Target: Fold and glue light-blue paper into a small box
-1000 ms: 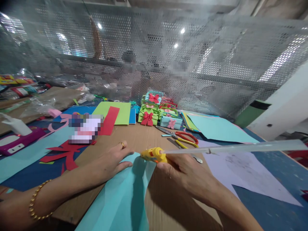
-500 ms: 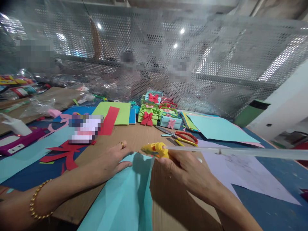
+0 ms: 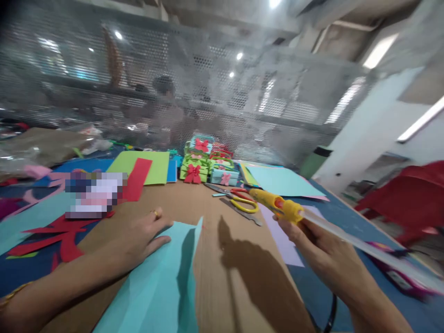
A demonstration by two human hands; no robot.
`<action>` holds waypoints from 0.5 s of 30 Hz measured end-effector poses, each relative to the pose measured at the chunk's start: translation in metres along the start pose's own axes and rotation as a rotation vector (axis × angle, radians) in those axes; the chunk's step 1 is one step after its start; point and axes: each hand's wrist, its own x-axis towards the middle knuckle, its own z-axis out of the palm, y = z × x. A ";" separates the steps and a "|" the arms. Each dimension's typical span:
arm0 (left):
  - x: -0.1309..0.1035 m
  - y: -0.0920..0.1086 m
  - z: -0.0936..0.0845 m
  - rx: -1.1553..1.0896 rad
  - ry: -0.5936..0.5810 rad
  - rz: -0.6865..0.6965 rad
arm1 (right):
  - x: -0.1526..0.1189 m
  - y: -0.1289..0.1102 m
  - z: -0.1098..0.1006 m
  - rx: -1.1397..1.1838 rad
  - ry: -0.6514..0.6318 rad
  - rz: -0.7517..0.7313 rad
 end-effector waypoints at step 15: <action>-0.003 0.009 -0.004 0.125 0.022 0.010 | 0.000 0.110 0.010 -0.151 0.020 -0.064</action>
